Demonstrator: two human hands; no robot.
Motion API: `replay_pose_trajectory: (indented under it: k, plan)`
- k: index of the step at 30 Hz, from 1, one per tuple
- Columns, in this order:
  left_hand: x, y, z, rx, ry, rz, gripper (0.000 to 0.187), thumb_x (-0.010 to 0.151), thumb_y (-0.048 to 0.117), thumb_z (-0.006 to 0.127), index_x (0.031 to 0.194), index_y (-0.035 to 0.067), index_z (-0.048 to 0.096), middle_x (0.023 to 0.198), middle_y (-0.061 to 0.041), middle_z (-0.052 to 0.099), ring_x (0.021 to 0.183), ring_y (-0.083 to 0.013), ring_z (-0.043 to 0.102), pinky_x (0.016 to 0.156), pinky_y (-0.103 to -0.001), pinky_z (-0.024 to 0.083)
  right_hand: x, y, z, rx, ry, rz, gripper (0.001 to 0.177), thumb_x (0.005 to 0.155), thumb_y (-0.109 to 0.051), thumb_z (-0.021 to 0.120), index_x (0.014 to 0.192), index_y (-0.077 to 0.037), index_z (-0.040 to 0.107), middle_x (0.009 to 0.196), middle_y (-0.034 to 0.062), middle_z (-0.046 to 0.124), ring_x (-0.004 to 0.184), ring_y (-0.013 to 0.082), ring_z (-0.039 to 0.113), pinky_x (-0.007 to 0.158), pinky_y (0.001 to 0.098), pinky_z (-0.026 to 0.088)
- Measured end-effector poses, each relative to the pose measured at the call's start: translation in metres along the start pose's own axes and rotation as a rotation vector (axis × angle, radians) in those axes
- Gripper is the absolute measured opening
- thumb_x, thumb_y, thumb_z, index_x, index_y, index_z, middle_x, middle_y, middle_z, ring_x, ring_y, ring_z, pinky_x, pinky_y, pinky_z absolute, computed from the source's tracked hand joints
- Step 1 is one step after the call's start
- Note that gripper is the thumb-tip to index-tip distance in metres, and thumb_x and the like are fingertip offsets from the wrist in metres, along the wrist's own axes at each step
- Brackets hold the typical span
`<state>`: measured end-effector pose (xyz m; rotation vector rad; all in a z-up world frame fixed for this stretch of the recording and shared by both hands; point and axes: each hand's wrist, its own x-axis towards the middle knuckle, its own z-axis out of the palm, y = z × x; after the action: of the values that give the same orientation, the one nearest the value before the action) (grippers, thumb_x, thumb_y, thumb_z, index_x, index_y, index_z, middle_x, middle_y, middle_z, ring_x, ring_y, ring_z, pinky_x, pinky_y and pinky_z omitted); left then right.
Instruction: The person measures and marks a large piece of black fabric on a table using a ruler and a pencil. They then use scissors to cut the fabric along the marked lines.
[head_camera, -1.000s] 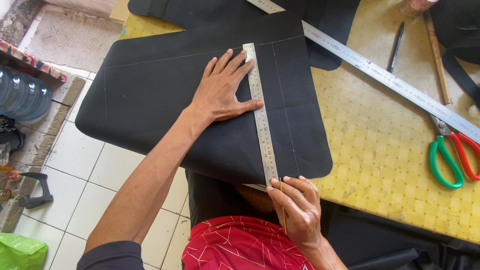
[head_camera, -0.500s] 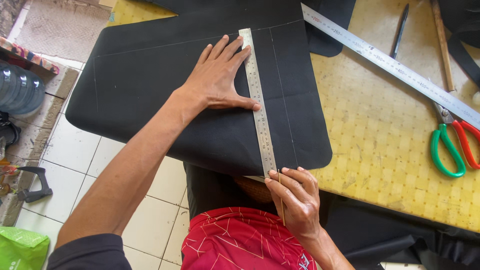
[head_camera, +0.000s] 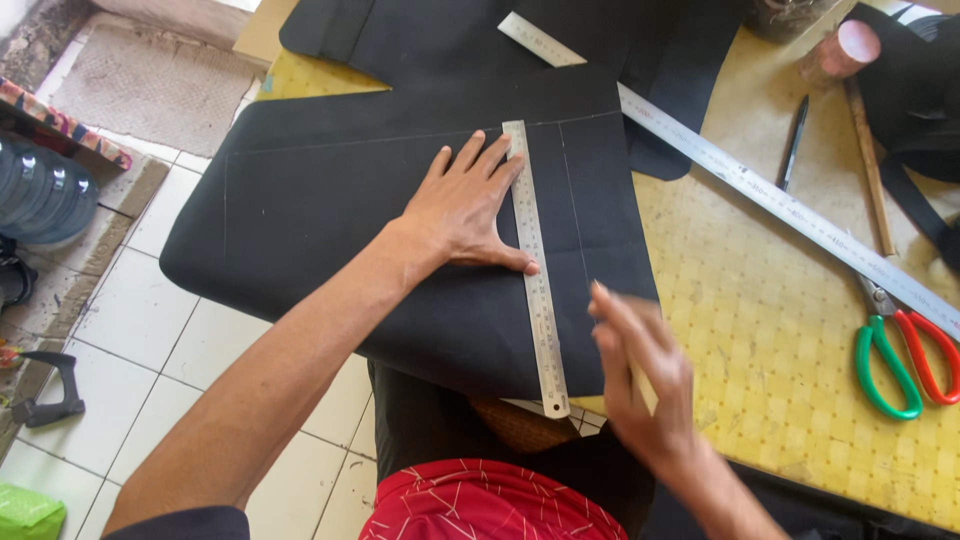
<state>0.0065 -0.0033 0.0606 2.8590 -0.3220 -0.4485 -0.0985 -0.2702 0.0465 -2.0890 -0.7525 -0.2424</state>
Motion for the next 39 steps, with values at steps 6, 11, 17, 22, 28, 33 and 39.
replay_pose_trajectory:
  k: [6,11,17,22,28,33,39]
  plan:
    - [-0.008,0.000,-0.007,-0.024,0.081,0.041,0.134,0.062,0.092,0.074,0.161,0.007,0.040,0.169,-0.020,0.033,0.157,-0.0450,0.025,0.123,-0.070,0.025,0.140,0.048,0.040,0.103,0.109,0.265,0.029,0.115,-0.019,0.049,0.120,-0.005,0.075,0.093,0.0120,0.075,0.076,0.0240,0.071,0.079,0.0450,0.055]
    - [-0.008,-0.002,-0.005,-0.060,0.098,0.033,0.136,0.062,0.093,0.073,0.160,0.005,0.040,0.168,-0.021,0.033,0.158,-0.0445,0.024,0.124,-0.070,0.022,0.183,0.096,0.076,0.184,0.091,0.224,0.030,0.116,-0.017,0.051,0.117,0.000,0.076,0.090,0.0135,0.075,0.074,0.0193,0.073,0.065,0.0305,0.062]
    - [-0.007,-0.003,-0.004,-0.091,0.116,0.056,0.137,0.062,0.093,0.074,0.160,0.002,0.040,0.167,-0.024,0.035,0.157,-0.0470,0.025,0.123,-0.072,0.021,0.191,0.111,0.091,0.100,0.045,0.160,0.030,0.117,-0.023,0.055,0.116,-0.002,0.076,0.091,0.0126,0.077,0.075,0.0193,0.073,0.062,0.0323,0.058]
    - [-0.004,-0.005,0.001,-0.082,0.116,0.056,0.139,0.060,0.093,0.074,0.160,0.002,0.039,0.168,-0.024,0.033,0.157,-0.0472,0.024,0.122,-0.073,0.021,0.190,0.110,0.090,0.082,0.018,0.135,0.031,0.117,-0.023,0.053,0.117,-0.002,0.076,0.093,0.0116,0.077,0.077,0.0201,0.073,0.067,0.0359,0.058]
    - [-0.004,-0.003,-0.001,-0.066,0.104,0.050,0.140,0.061,0.094,0.074,0.161,0.002,0.039,0.168,-0.024,0.033,0.157,-0.0473,0.024,0.122,-0.073,0.021,0.192,0.115,0.091,0.058,0.009,0.075,0.031,0.117,-0.026,0.054,0.117,-0.005,0.077,0.093,0.0082,0.077,0.078,0.0179,0.073,0.070,0.0338,0.057]
    - [-0.002,-0.005,0.003,-0.021,0.127,0.061,0.139,0.061,0.094,0.074,0.161,0.004,0.039,0.167,-0.022,0.034,0.156,-0.0462,0.026,0.121,-0.072,0.023,0.198,0.111,0.086,0.015,-0.081,0.012,0.029,0.117,-0.027,0.055,0.113,-0.008,0.077,0.089,0.0075,0.075,0.077,0.0196,0.073,0.071,0.0361,0.056]
    - [0.006,-0.004,0.009,0.040,0.046,0.013,0.141,0.063,0.096,0.077,0.163,0.010,0.027,0.174,-0.014,0.016,0.160,-0.0408,0.008,0.122,-0.066,0.015,0.185,0.075,0.061,-0.145,-0.281,0.079,0.035,0.111,-0.021,0.047,0.101,-0.009,0.078,0.087,0.0023,0.074,0.067,0.0156,0.067,0.069,0.0352,0.052]
